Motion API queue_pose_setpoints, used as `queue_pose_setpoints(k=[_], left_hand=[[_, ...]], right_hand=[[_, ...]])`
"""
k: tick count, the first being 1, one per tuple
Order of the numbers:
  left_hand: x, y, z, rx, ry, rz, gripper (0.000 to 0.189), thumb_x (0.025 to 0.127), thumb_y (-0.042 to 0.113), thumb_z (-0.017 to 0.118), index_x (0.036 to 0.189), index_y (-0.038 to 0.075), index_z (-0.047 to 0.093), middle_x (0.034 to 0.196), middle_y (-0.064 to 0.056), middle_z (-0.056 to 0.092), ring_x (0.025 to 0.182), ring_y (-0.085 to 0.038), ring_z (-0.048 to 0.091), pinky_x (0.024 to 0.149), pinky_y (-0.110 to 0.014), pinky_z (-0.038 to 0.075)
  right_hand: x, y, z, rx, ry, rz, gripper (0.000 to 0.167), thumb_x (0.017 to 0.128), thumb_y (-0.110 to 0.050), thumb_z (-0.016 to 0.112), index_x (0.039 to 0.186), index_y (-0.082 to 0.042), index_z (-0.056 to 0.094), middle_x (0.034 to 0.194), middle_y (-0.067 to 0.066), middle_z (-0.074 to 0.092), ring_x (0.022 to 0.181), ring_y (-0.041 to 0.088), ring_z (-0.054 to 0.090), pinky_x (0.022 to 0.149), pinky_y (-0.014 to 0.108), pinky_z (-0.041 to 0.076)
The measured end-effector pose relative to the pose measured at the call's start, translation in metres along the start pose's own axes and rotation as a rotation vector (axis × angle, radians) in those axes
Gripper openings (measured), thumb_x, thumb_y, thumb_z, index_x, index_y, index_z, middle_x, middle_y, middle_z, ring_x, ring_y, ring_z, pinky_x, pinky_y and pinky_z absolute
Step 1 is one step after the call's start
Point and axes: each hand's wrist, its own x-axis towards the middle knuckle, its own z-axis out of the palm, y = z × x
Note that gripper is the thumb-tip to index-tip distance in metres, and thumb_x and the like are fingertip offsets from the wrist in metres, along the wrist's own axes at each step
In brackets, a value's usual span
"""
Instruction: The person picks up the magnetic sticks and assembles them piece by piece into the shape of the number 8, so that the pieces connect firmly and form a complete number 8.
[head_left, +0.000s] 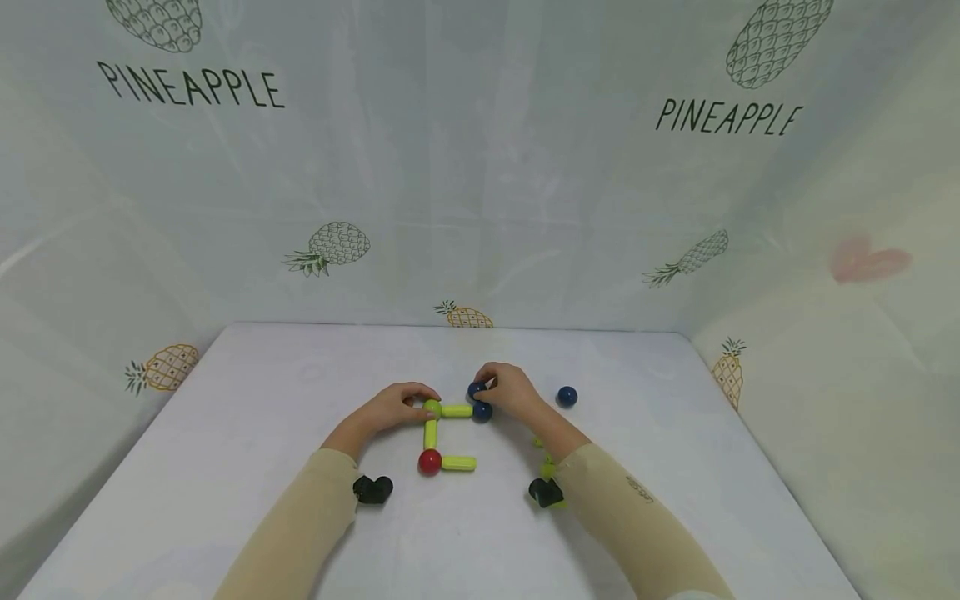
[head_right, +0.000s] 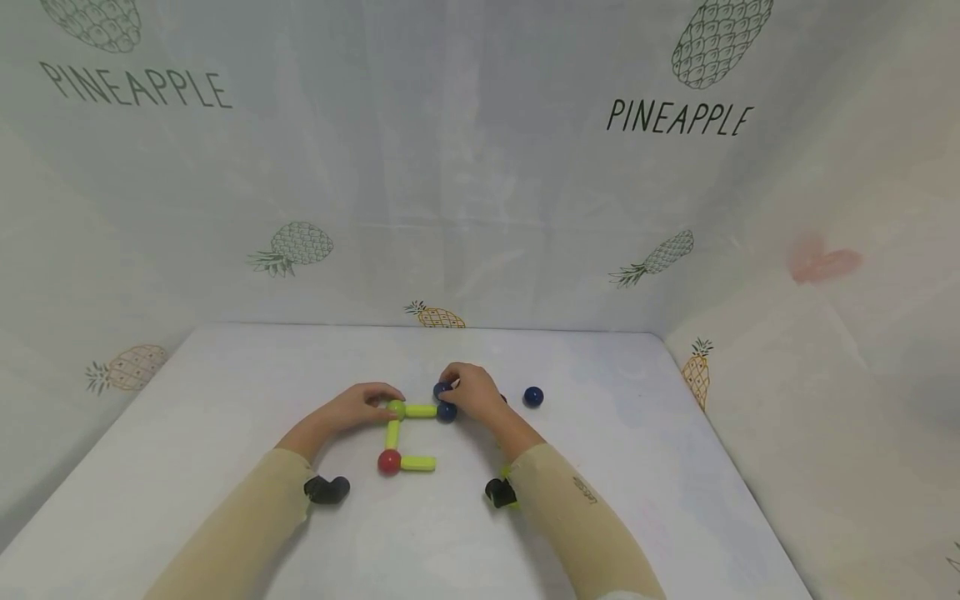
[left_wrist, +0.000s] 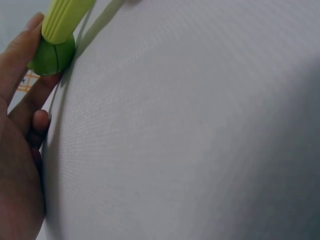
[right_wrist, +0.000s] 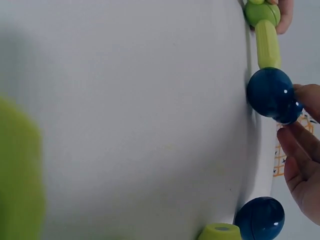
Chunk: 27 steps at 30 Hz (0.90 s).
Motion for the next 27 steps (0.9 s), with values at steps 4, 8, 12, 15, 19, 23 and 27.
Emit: queue_pose_setpoints(k=[4, 8, 12, 15, 19, 23, 27], left_hand=[[0.001, -0.002, 0.001, 0.008, 0.006, -0.007, 0.028, 0.085, 0.028, 0.077, 0.112, 0.024, 0.071, 0.111, 0.004, 0.061, 0.093, -0.019, 0.045, 0.079, -0.035, 0.038], [0.002, -0.003, 0.0, 0.007, 0.008, -0.012, 0.028, 0.085, 0.028, 0.077, 0.112, 0.024, 0.071, 0.109, 0.004, 0.06, 0.092, -0.019, 0.045, 0.078, -0.035, 0.037], [0.002, -0.003, 0.001, 0.003, 0.002, -0.01, 0.028, 0.085, 0.027, 0.077, 0.112, 0.024, 0.071, 0.107, 0.003, 0.059, 0.091, -0.019, 0.044, 0.076, -0.035, 0.036], [0.002, -0.002, 0.001, 0.002, 0.001, -0.009, 0.028, 0.085, 0.027, 0.077, 0.112, 0.024, 0.071, 0.107, 0.002, 0.058, 0.09, -0.019, 0.044, 0.076, -0.035, 0.036], [0.001, -0.002, 0.0, 0.001, 0.002, -0.006, 0.027, 0.086, 0.026, 0.076, 0.112, 0.023, 0.071, 0.107, 0.002, 0.059, 0.091, -0.019, 0.044, 0.076, -0.035, 0.036], [0.001, -0.002, 0.0, 0.004, 0.003, 0.002, 0.027, 0.085, 0.026, 0.077, 0.112, 0.022, 0.071, 0.107, 0.003, 0.059, 0.091, -0.019, 0.044, 0.076, -0.035, 0.036], [0.001, -0.002, 0.0, 0.006, 0.001, 0.016, 0.028, 0.085, 0.026, 0.077, 0.112, 0.022, 0.071, 0.109, 0.003, 0.06, 0.092, -0.019, 0.045, 0.078, -0.035, 0.037]], right_hand=[[-0.006, -0.002, -0.004, 0.01, 0.019, -0.017, 0.022, 0.084, -0.016, 0.078, 0.104, -0.014, 0.068, 0.093, 0.001, 0.062, 0.079, 0.017, 0.056, 0.067, 0.03, 0.049], [-0.011, -0.004, -0.007, 0.003, 0.03, -0.034, 0.023, 0.084, -0.017, 0.078, 0.104, -0.014, 0.069, 0.091, 0.002, 0.062, 0.079, 0.018, 0.056, 0.066, 0.03, 0.048], [-0.015, -0.004, -0.009, -0.002, 0.035, -0.058, 0.024, 0.083, -0.016, 0.079, 0.105, -0.014, 0.069, 0.094, 0.0, 0.061, 0.082, 0.017, 0.056, 0.066, 0.029, 0.048], [-0.019, -0.003, -0.011, 0.016, 0.032, -0.079, 0.025, 0.083, -0.013, 0.079, 0.106, -0.012, 0.069, 0.099, 0.0, 0.061, 0.085, 0.017, 0.056, 0.067, 0.029, 0.049], [-0.026, -0.001, -0.014, 0.033, 0.02, -0.098, 0.028, 0.083, -0.012, 0.079, 0.109, -0.012, 0.068, 0.102, 0.001, 0.063, 0.087, 0.016, 0.057, 0.07, 0.029, 0.05], [-0.033, 0.001, -0.016, 0.029, 0.004, -0.124, 0.03, 0.082, -0.012, 0.079, 0.11, -0.011, 0.068, 0.103, 0.001, 0.063, 0.085, 0.014, 0.058, 0.071, 0.028, 0.05], [-0.04, 0.002, -0.017, 0.036, -0.02, -0.148, 0.03, 0.082, -0.012, 0.078, 0.11, -0.01, 0.068, 0.102, 0.001, 0.063, 0.081, 0.014, 0.058, 0.069, 0.029, 0.05]])
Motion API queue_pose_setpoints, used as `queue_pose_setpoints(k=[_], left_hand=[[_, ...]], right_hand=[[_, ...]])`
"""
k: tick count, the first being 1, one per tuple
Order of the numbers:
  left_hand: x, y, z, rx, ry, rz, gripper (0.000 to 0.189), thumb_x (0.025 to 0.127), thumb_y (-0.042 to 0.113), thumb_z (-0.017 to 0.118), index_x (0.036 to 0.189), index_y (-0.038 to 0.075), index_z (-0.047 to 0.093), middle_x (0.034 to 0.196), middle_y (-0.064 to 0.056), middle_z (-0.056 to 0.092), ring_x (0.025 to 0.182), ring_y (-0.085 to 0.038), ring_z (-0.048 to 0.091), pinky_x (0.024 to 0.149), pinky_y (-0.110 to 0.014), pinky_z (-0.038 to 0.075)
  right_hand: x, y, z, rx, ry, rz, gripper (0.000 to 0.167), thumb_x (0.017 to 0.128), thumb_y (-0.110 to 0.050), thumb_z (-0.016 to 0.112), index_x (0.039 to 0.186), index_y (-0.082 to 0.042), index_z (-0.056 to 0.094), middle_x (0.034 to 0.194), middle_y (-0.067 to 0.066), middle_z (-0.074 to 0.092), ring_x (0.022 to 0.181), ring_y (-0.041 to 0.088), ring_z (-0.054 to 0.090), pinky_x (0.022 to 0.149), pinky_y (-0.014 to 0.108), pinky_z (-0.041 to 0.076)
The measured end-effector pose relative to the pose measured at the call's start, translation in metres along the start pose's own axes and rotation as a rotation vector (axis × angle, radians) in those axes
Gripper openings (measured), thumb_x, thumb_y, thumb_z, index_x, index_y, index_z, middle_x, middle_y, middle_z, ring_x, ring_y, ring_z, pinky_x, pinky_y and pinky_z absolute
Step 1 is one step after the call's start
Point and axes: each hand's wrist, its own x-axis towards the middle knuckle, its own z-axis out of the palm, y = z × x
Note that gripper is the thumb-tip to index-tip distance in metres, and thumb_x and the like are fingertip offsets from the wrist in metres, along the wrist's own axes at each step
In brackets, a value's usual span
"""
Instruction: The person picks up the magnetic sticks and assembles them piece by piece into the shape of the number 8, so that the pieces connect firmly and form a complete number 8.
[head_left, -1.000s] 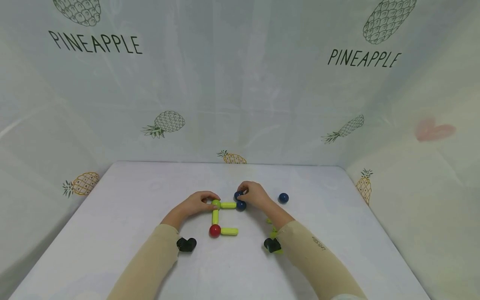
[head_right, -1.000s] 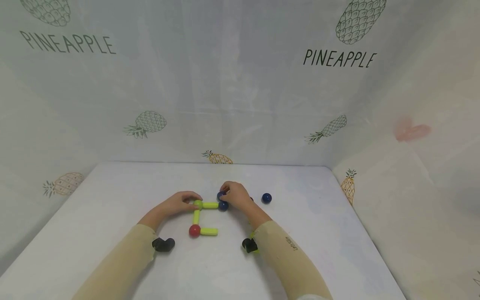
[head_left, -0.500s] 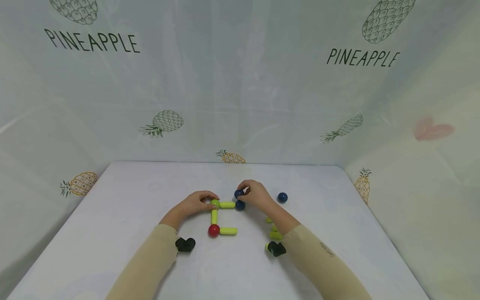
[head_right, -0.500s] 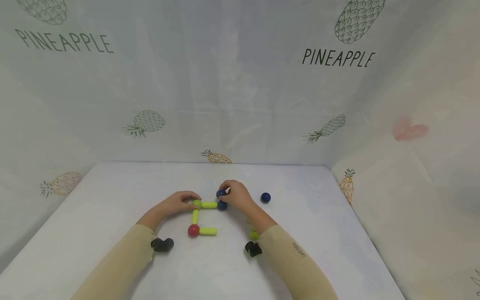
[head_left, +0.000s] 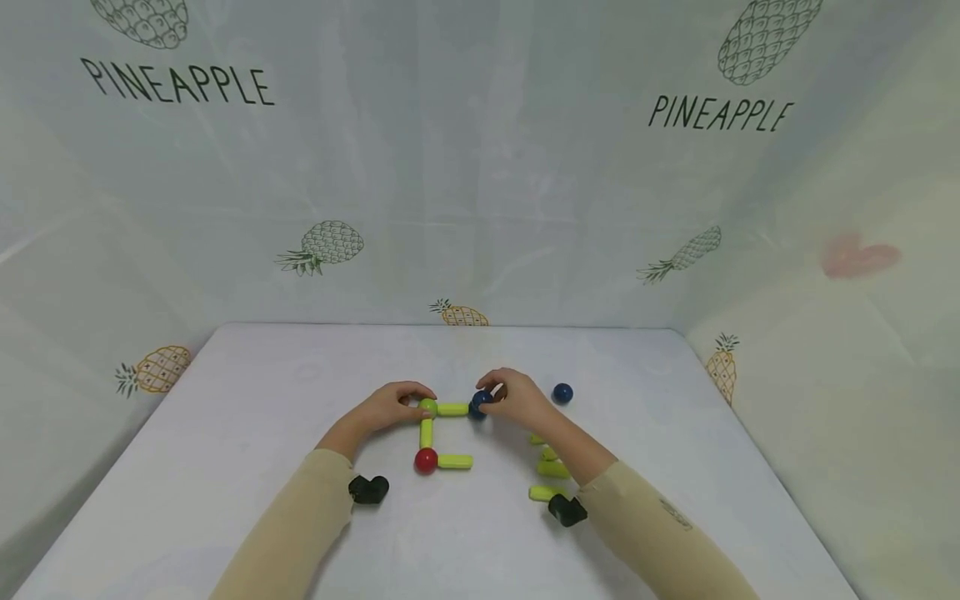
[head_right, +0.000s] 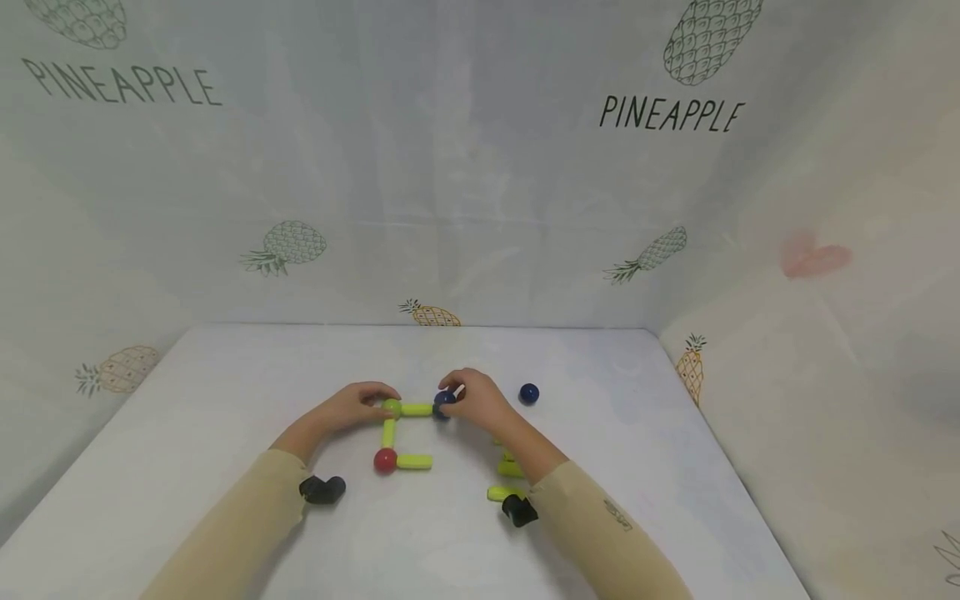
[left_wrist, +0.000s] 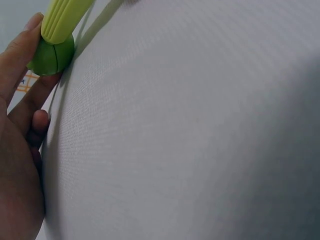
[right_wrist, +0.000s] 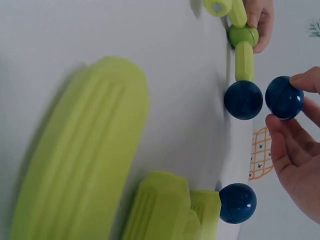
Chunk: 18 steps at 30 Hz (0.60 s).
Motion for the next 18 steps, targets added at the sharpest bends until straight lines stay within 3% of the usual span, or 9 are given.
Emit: queue_pose_setpoints(k=[9, 18], left_hand=[[-0.002, 0.001, 0.0, -0.034, -0.002, 0.004, 0.028, 0.085, 0.027, 0.077, 0.111, 0.021, 0.071, 0.114, 0.003, 0.062, 0.097, -0.02, 0.047, 0.085, -0.036, 0.038], [-0.002, 0.003, -0.001, -0.04, -0.01, 0.012, 0.028, 0.086, 0.026, 0.076, 0.112, 0.02, 0.071, 0.116, 0.002, 0.063, 0.101, -0.02, 0.049, 0.09, -0.038, 0.039]], right_hand=[[-0.014, 0.003, 0.004, 0.027, -0.066, -0.027, 0.037, 0.082, -0.013, 0.078, 0.118, -0.012, 0.069, 0.101, -0.001, 0.061, 0.08, 0.014, 0.057, 0.066, 0.028, 0.05], [-0.027, 0.003, 0.009, 0.027, -0.131, -0.048, 0.035, 0.082, -0.014, 0.077, 0.117, -0.012, 0.071, 0.097, -0.002, 0.059, 0.078, 0.014, 0.056, 0.065, 0.027, 0.049]])
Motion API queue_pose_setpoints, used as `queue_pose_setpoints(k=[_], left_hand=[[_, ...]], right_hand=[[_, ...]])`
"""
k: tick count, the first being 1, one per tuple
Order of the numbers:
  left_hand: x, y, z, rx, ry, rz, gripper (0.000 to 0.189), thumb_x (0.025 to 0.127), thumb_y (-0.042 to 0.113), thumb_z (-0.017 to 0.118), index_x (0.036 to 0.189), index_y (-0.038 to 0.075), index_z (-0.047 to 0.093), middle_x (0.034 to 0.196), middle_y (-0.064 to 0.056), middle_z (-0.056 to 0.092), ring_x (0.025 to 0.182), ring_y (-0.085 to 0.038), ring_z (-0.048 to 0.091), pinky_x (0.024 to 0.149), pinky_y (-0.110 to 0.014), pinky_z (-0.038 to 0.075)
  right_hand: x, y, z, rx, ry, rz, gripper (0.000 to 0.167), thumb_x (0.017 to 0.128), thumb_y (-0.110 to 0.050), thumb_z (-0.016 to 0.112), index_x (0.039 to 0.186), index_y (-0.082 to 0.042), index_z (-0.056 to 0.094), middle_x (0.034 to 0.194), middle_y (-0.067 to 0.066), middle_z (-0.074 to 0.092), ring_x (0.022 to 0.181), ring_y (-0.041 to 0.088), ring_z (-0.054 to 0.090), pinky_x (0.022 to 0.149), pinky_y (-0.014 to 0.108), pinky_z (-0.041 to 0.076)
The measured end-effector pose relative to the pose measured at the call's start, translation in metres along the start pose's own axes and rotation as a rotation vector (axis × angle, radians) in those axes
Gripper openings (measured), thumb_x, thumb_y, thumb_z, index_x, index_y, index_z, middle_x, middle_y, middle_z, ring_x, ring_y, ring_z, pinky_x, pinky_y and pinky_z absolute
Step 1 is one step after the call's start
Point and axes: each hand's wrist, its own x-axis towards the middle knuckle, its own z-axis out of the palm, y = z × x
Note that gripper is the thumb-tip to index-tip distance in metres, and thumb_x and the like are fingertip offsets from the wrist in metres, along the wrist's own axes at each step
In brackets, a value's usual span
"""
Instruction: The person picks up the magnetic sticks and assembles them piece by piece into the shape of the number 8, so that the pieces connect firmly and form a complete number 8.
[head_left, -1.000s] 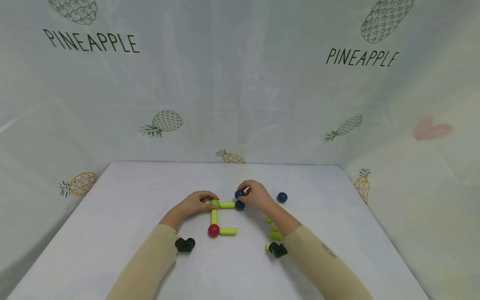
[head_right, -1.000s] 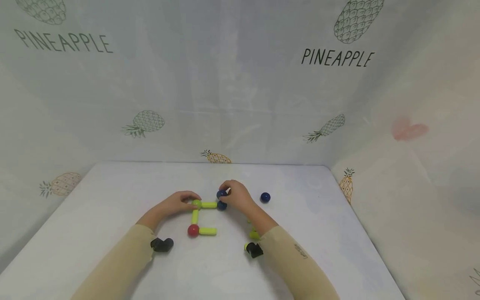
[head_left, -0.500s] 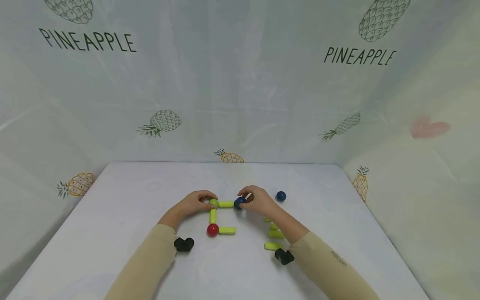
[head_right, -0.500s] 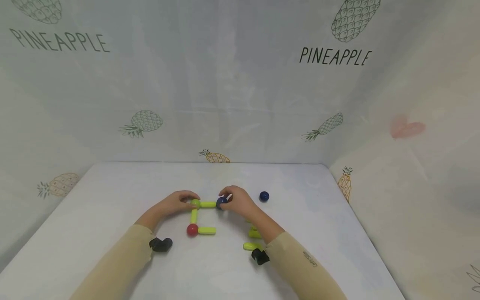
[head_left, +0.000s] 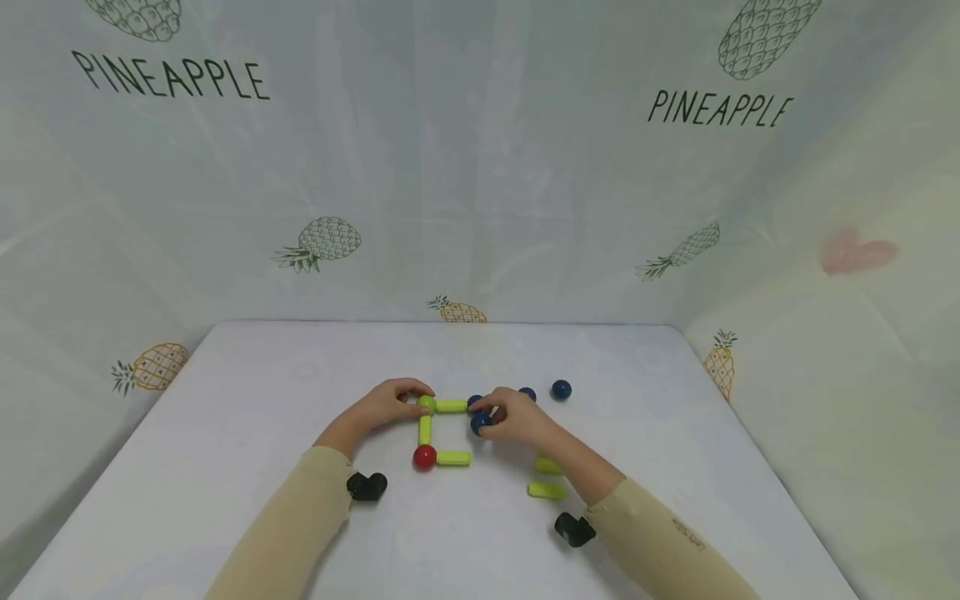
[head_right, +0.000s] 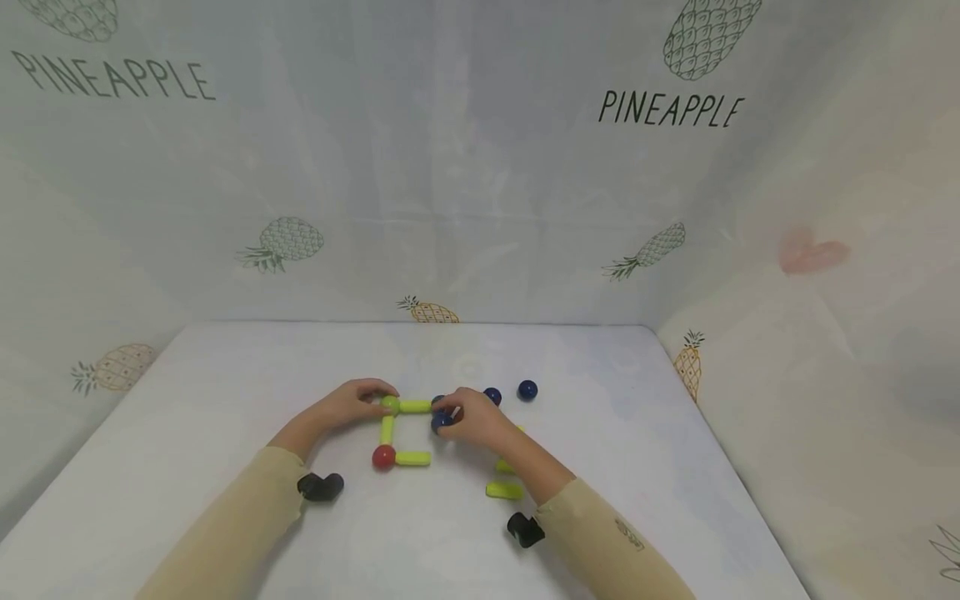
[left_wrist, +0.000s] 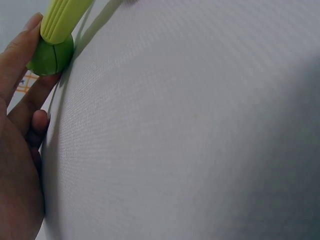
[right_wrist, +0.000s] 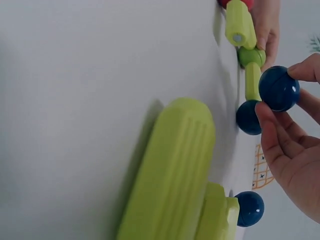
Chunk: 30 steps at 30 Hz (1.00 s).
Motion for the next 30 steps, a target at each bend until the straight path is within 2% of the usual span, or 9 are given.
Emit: queue_pose_setpoints(k=[9, 16, 30], left_hand=[[-0.001, 0.003, -0.001, 0.009, 0.001, -0.014, 0.028, 0.086, 0.027, 0.076, 0.113, 0.021, 0.071, 0.117, 0.001, 0.062, 0.102, -0.021, 0.049, 0.091, -0.039, 0.039], [-0.001, 0.003, -0.001, 0.005, -0.001, -0.004, 0.027, 0.086, 0.025, 0.076, 0.112, 0.02, 0.071, 0.115, 0.002, 0.062, 0.102, -0.021, 0.049, 0.092, -0.039, 0.039], [0.0, 0.0, 0.0, 0.004, 0.004, -0.006, 0.028, 0.085, 0.027, 0.077, 0.112, 0.02, 0.071, 0.114, 0.003, 0.062, 0.102, -0.021, 0.049, 0.091, -0.038, 0.039]], right_hand=[[-0.01, 0.001, 0.004, -0.009, -0.028, -0.002, 0.036, 0.084, -0.015, 0.076, 0.119, -0.012, 0.07, 0.098, -0.003, 0.058, 0.081, 0.014, 0.057, 0.067, 0.027, 0.051], [-0.016, 0.003, 0.006, 0.003, -0.012, -0.008, 0.028, 0.082, -0.012, 0.076, 0.11, -0.013, 0.072, 0.092, -0.004, 0.057, 0.08, 0.014, 0.056, 0.067, 0.028, 0.05], [-0.021, 0.009, 0.009, 0.018, -0.079, -0.044, 0.026, 0.08, -0.008, 0.077, 0.104, -0.013, 0.069, 0.098, -0.004, 0.06, 0.084, 0.014, 0.059, 0.073, 0.028, 0.051]])
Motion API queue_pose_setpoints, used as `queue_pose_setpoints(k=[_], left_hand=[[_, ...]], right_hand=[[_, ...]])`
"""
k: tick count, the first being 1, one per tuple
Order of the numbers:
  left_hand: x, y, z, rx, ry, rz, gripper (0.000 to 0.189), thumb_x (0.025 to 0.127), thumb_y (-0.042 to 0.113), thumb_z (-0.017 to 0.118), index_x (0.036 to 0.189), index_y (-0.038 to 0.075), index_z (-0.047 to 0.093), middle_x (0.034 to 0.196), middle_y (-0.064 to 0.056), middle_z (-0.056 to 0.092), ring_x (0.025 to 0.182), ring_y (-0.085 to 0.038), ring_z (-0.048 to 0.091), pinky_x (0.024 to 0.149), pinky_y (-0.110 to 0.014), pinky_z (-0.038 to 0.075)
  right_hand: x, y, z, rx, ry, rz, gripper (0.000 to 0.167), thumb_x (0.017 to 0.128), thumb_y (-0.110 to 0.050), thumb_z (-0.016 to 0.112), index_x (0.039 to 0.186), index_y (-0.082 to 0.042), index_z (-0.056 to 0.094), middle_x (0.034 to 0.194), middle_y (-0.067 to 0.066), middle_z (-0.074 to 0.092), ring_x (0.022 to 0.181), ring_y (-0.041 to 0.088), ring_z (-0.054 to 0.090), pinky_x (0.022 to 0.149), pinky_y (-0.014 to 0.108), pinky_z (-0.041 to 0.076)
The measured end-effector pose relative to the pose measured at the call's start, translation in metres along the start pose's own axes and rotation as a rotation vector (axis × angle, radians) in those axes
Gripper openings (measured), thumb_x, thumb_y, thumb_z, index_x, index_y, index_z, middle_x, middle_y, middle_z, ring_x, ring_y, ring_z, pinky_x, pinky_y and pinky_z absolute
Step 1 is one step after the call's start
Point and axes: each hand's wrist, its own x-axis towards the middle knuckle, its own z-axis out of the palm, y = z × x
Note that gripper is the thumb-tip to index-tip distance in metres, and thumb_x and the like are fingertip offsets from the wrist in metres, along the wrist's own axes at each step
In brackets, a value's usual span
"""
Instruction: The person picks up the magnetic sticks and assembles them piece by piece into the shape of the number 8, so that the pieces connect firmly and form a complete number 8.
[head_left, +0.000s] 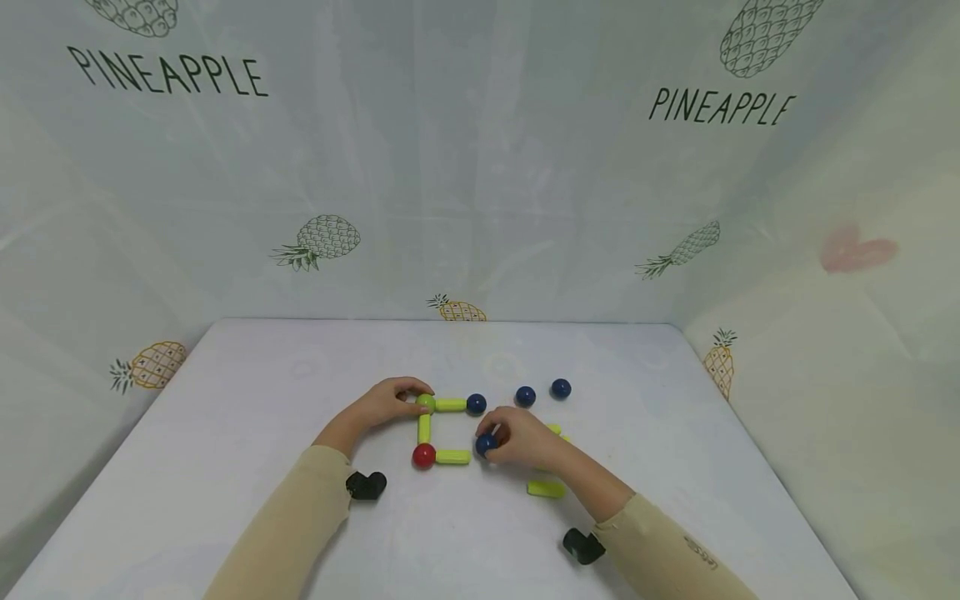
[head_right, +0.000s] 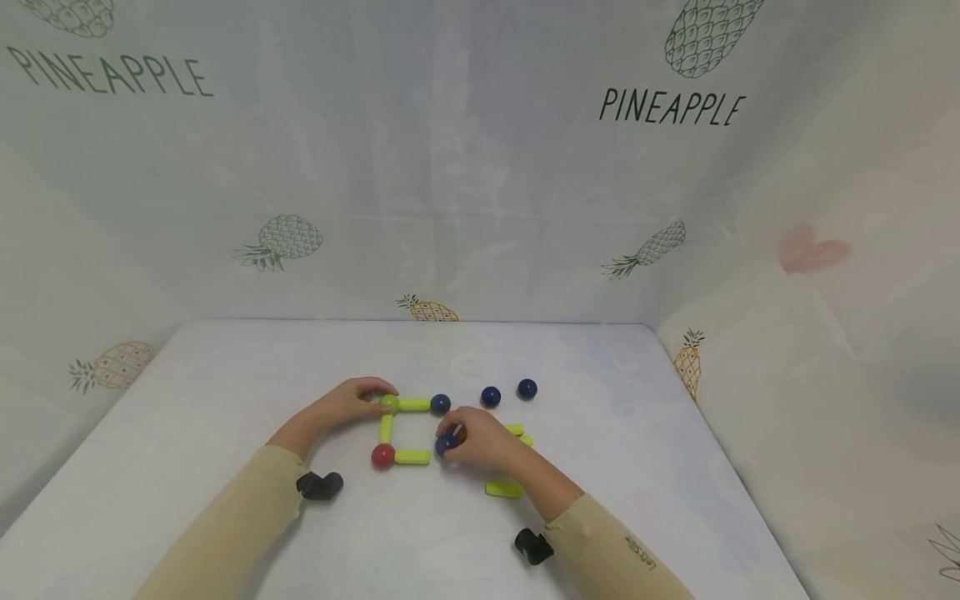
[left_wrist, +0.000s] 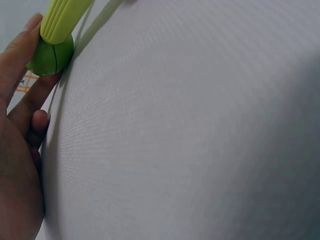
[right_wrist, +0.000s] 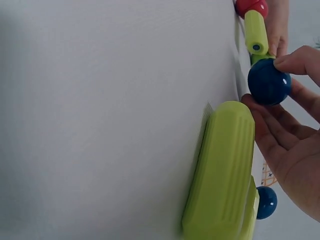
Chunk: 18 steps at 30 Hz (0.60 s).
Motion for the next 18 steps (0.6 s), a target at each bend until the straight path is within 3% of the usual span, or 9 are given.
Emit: queue_pose_setpoints(k=[18], left_hand=[[0.0023, -0.0043, 0.0003, 0.017, -0.006, -0.005, 0.029, 0.086, 0.03, 0.076, 0.113, 0.022, 0.071, 0.116, 0.002, 0.062, 0.101, -0.02, 0.049, 0.09, -0.037, 0.039]], right_hand=[[0.0007, -0.0018, 0.0046, -0.028, -0.026, 0.042, 0.027, 0.077, -0.01, 0.081, 0.098, -0.019, 0.066, 0.091, -0.008, 0.06, 0.083, 0.012, 0.058, 0.072, 0.026, 0.051]])
